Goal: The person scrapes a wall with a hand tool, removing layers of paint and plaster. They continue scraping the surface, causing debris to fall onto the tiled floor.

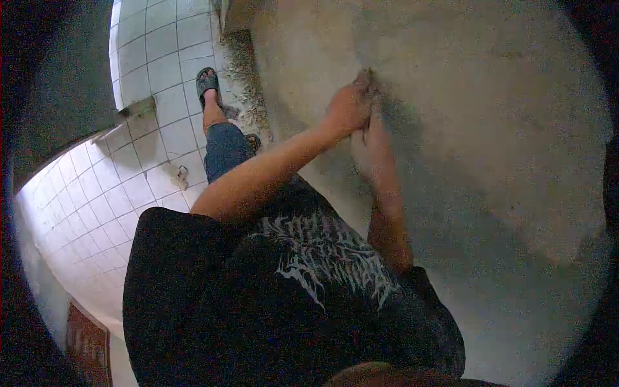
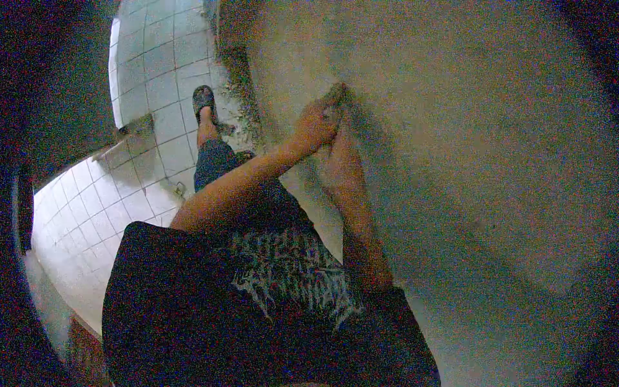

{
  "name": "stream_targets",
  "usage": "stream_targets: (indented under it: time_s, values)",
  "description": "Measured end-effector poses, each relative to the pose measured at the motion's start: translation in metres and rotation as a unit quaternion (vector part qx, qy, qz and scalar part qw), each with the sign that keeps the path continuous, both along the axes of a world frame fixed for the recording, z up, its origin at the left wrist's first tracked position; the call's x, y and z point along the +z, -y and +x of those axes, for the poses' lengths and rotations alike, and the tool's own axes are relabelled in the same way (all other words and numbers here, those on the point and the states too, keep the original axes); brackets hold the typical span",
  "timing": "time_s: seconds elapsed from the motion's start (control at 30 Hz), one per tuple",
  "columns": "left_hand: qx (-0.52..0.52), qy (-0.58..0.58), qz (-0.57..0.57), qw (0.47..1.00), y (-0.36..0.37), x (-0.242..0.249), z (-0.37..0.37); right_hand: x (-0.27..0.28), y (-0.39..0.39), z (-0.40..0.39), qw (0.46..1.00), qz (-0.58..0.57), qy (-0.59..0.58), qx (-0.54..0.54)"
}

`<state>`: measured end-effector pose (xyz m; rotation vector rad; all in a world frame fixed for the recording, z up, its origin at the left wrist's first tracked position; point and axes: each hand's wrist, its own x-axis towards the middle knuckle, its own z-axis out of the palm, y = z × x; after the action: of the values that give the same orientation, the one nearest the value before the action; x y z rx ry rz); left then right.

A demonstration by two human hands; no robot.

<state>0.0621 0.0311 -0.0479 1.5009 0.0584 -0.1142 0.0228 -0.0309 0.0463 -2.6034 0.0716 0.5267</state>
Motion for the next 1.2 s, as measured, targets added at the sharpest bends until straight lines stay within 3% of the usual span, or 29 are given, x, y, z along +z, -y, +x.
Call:
stream_targets:
  time_s: [0.1, 0.17, 0.2, 0.27, 0.37, 0.5, 0.6, 0.7, 0.8, 1.0, 1.07, 1.1, 1.17, 1.2]
  values:
    - [-0.026, -0.051, -0.001, 0.998, -0.014, 0.007, 0.001, 0.013, -0.001, 0.012, 0.999, -0.006, -0.007, 0.052]
    - [-0.019, -0.062, -0.019, 0.998, -0.013, 0.011, -0.023, 0.02, 0.026, 0.019, 0.937, 0.019, -0.342, 0.064]
    - [-0.015, -0.062, -0.018, 0.998, -0.012, 0.012, -0.035, 0.022, 0.015, 0.005, 0.937, 0.019, -0.343, 0.069]
    - [-0.015, -0.043, -0.062, 0.997, -0.009, 0.012, -0.063, 0.029, -0.012, -0.045, 0.994, 0.004, -0.108, 0.017]
    - [-0.019, 0.019, -0.043, 0.999, -0.009, 0.012, -0.075, 0.028, -0.011, -0.059, 0.993, 0.027, -0.119, -0.004]
    - [-0.043, 0.003, -0.043, 0.998, -0.008, 0.016, -0.071, 0.037, -0.016, -0.058, 0.988, 0.005, -0.15, -0.035]
    - [-0.023, 0.021, -0.044, 0.999, 0.002, 0.007, -0.06, 0.025, -0.009, -0.052, 0.993, 0.038, -0.103, -0.041]
    - [-0.027, 0.028, -0.078, 0.996, -0.001, 0.002, -0.048, 0.025, -0.016, -0.041, 0.994, -0.01, -0.103, -0.032]
    - [-0.027, 0.06, -0.067, 0.996, -0.004, 0.003, -0.041, 0.028, -0.021, -0.033, 0.986, 0.001, -0.151, -0.065]
    - [-0.066, 0.056, -0.022, 0.996, -0.018, 0.003, -0.029, 0.001, -0.018, -0.034, 1.0, -0.003, -0.003, 0.007]
    - [-0.209, -0.03, 0.014, 0.977, -0.029, 0.011, -0.025, 0.002, -0.025, -0.036, 0.997, -0.005, -0.046, -0.054]
    - [-0.209, -0.029, 0.015, 0.977, -0.027, 0.009, -0.025, 0.005, -0.027, -0.032, 0.998, -0.004, -0.045, -0.053]
    - [-0.076, 0.081, -0.009, 0.994, -0.016, 0.001, -0.031, 0.011, -0.03, -0.028, 0.992, 0.009, -0.09, -0.087]
    - [-0.078, 0.076, -0.01, 0.994, -0.011, -0.004, -0.03, 0.005, -0.026, -0.03, 0.991, 0.008, -0.095, -0.089]
